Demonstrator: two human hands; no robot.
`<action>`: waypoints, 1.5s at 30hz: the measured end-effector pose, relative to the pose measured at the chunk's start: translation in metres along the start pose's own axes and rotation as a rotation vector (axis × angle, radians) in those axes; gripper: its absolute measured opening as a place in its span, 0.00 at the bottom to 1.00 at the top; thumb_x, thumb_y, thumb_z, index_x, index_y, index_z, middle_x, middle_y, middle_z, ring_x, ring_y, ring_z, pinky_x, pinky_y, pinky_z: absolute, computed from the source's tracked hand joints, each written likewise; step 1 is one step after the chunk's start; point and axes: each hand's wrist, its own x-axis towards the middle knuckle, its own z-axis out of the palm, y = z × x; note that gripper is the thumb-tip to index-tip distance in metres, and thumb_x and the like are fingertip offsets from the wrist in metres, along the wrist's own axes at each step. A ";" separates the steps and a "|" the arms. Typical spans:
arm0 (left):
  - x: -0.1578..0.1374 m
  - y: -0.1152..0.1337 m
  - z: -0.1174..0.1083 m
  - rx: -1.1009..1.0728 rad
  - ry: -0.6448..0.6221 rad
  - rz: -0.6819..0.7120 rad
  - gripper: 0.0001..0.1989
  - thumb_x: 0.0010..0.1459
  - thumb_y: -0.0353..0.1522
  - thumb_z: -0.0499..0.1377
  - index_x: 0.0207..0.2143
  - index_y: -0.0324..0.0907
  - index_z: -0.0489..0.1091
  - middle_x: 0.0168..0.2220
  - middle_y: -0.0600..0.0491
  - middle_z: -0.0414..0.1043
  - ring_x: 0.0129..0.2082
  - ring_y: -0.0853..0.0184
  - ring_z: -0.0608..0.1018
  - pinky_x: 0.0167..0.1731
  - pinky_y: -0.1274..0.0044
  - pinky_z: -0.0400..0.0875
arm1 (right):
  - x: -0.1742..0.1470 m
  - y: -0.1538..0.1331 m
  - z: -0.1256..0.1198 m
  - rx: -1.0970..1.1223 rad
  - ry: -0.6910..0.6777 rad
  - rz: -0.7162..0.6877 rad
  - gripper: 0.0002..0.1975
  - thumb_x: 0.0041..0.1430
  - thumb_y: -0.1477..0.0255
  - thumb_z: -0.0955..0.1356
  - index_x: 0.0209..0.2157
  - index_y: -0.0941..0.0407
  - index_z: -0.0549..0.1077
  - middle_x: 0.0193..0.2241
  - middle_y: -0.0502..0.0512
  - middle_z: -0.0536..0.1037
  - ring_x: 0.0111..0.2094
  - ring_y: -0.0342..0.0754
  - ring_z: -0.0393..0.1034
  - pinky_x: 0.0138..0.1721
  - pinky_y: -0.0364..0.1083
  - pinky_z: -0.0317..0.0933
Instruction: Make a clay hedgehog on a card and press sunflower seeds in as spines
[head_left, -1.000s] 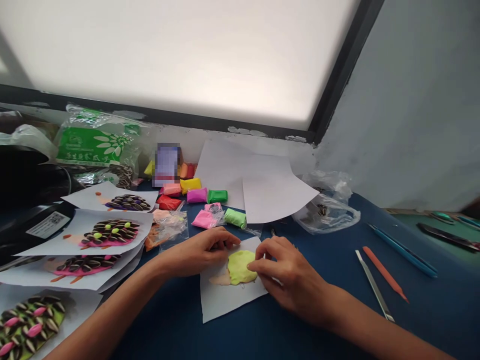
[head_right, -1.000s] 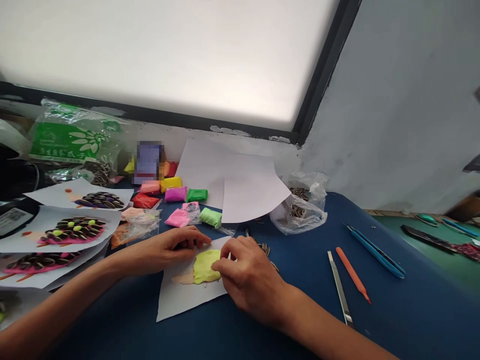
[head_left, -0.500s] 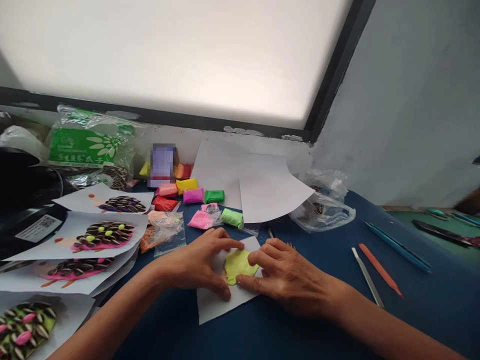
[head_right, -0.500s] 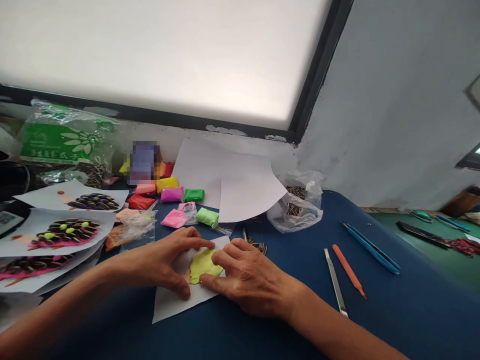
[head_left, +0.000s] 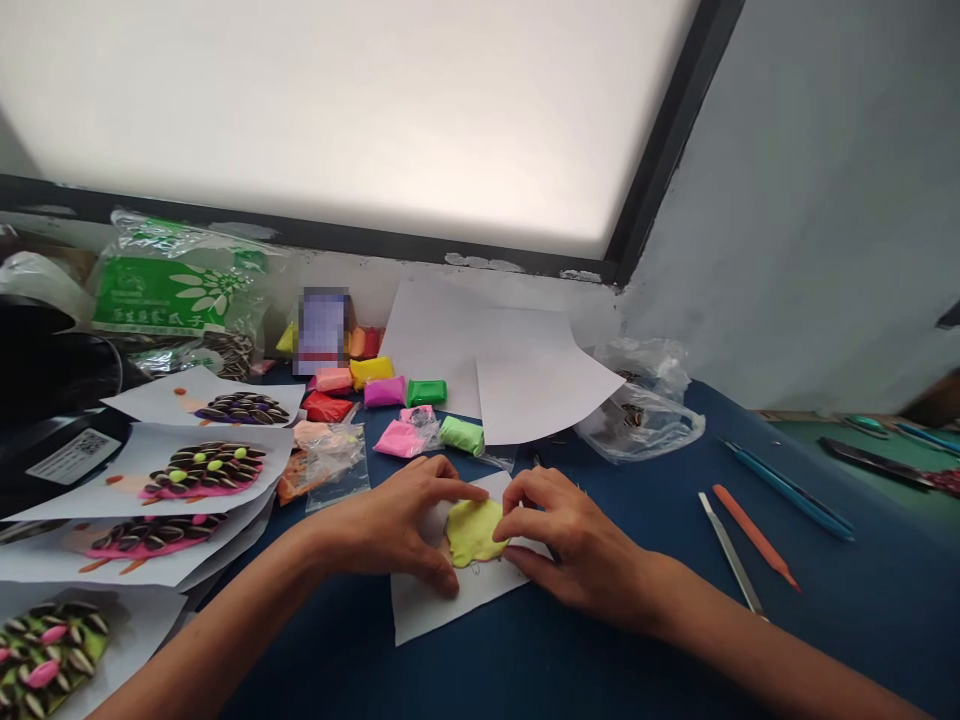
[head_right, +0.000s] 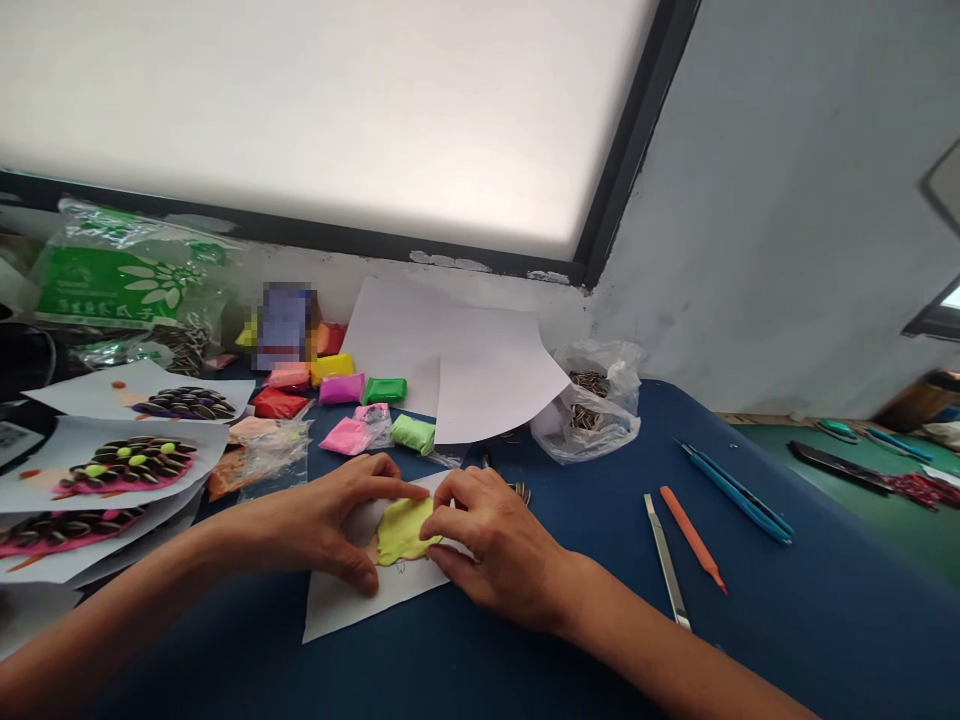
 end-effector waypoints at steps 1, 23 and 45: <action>0.000 0.000 0.000 0.000 0.002 0.000 0.40 0.41 0.46 0.68 0.59 0.56 0.63 0.49 0.53 0.60 0.51 0.57 0.64 0.54 0.67 0.60 | 0.000 0.000 0.001 0.005 0.000 0.007 0.05 0.60 0.77 0.67 0.35 0.56 0.76 0.37 0.55 0.71 0.36 0.47 0.63 0.41 0.49 0.57; 0.000 0.001 0.000 0.022 0.001 0.008 0.39 0.41 0.44 0.68 0.58 0.55 0.65 0.48 0.53 0.59 0.51 0.57 0.64 0.54 0.67 0.60 | 0.007 -0.014 0.020 -0.379 0.053 -0.160 0.12 0.63 0.79 0.62 0.27 0.59 0.71 0.28 0.55 0.71 0.30 0.46 0.59 0.34 0.46 0.53; -0.001 0.003 -0.001 0.024 0.008 0.026 0.39 0.41 0.47 0.68 0.58 0.53 0.65 0.48 0.52 0.60 0.50 0.56 0.65 0.53 0.67 0.61 | 0.004 -0.015 0.022 -0.414 0.025 -0.115 0.12 0.64 0.81 0.60 0.32 0.60 0.73 0.31 0.57 0.73 0.31 0.47 0.60 0.34 0.47 0.55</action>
